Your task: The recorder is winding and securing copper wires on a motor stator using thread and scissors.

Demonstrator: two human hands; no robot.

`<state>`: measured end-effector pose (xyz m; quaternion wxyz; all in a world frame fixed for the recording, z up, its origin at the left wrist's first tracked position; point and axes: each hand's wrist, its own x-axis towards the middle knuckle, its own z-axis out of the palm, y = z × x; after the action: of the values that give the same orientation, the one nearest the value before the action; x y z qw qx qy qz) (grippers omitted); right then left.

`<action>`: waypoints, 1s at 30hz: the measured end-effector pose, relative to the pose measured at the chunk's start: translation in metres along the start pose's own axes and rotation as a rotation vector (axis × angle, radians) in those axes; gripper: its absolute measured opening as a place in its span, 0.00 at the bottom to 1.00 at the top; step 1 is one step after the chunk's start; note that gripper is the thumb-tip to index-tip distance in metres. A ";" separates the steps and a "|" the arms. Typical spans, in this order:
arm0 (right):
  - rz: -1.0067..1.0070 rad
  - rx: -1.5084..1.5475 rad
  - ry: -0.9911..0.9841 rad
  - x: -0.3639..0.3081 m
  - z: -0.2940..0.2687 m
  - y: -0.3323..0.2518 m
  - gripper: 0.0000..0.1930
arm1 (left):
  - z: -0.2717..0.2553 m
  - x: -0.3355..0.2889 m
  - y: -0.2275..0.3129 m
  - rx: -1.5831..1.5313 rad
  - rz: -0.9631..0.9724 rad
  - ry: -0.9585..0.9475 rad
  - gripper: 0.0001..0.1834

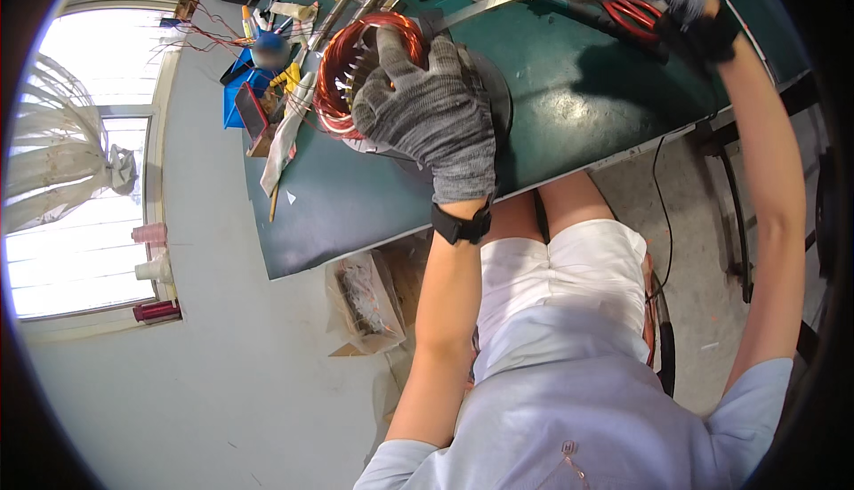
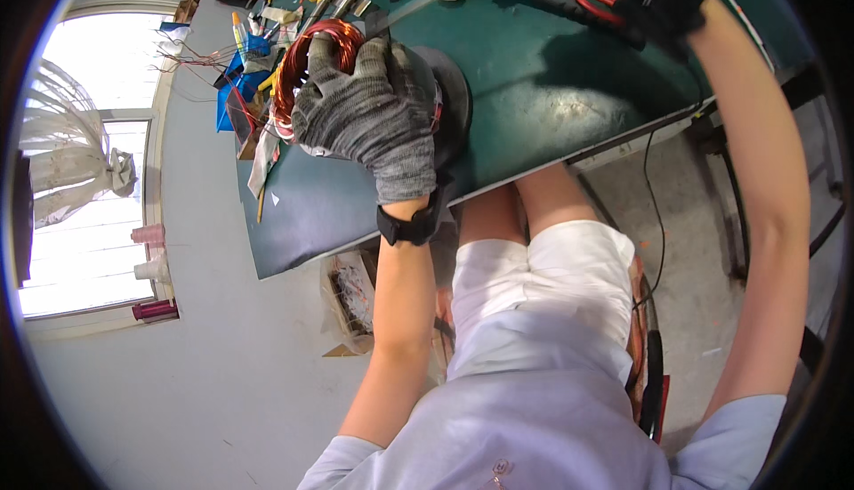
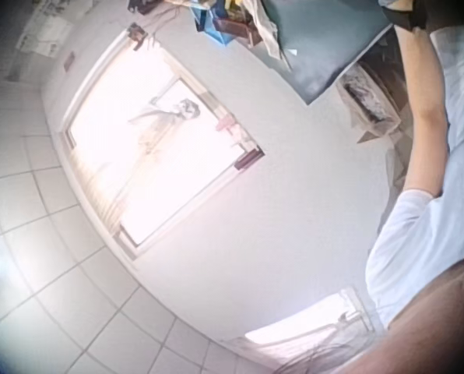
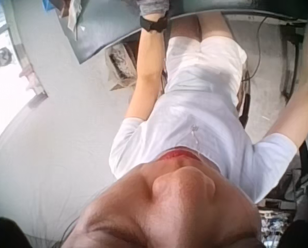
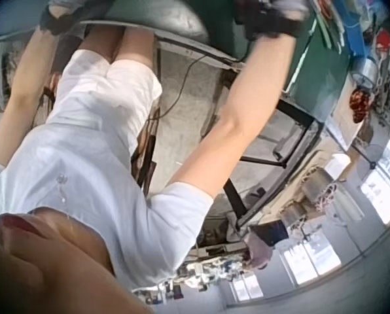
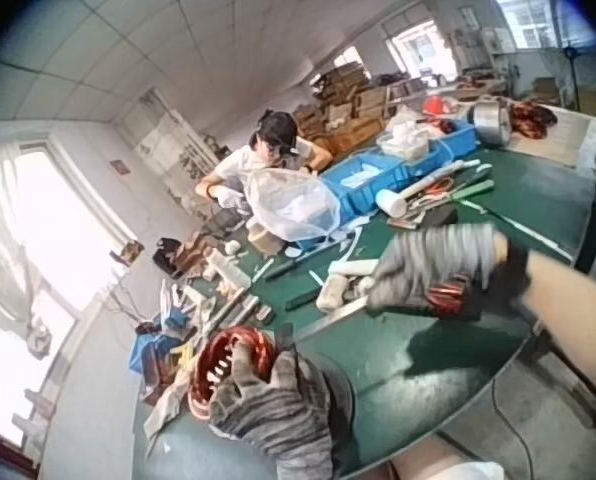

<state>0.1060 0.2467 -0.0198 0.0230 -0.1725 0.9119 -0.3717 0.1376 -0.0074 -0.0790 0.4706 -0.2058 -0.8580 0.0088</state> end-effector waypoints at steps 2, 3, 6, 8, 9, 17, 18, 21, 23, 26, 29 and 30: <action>-0.079 -0.566 0.043 -0.026 -0.036 0.033 0.21 | 0.003 -0.002 0.002 -0.064 0.063 0.092 0.10; -0.464 -0.943 0.036 -0.011 -0.026 0.067 0.27 | 0.003 -0.013 -0.029 0.001 0.111 0.148 0.09; -0.153 -0.210 0.132 -0.077 -0.009 0.096 0.18 | 0.006 -0.018 -0.056 -0.092 0.212 0.174 0.10; -0.235 -0.274 0.234 -0.126 -0.006 0.101 0.15 | -0.001 -0.015 -0.053 -0.168 0.216 0.092 0.10; -0.523 -0.662 0.260 -0.128 0.010 0.105 0.20 | 0.006 -0.015 -0.055 -0.173 0.291 0.155 0.11; 0.270 0.962 0.239 -0.076 0.143 0.010 0.19 | -0.002 -0.024 -0.040 -0.186 0.315 0.266 0.08; 0.243 1.055 0.213 -0.069 0.149 -0.008 0.19 | -0.009 -0.027 -0.042 -0.222 0.390 0.226 0.10; 0.190 0.992 0.185 -0.053 0.156 -0.046 0.15 | -0.023 -0.041 -0.043 -0.304 0.441 0.258 0.12; 0.011 1.014 0.283 -0.044 0.167 -0.056 0.15 | -0.045 -0.044 -0.055 -0.279 0.445 0.139 0.12; -0.045 1.122 0.305 -0.021 0.170 -0.076 0.14 | -0.049 -0.038 -0.080 -0.265 0.394 0.028 0.11; -0.125 0.947 0.490 0.000 0.182 -0.084 0.14 | -0.039 -0.028 -0.089 -0.219 0.243 -0.082 0.15; -0.122 0.859 0.526 0.001 0.184 -0.087 0.14 | -0.033 -0.026 -0.093 -0.150 0.348 -0.031 0.15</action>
<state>0.1622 0.0655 -0.0927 -0.1603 -0.1012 0.6401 -0.7446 0.1446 -0.1074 -0.0617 0.4321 -0.3854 -0.8148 0.0294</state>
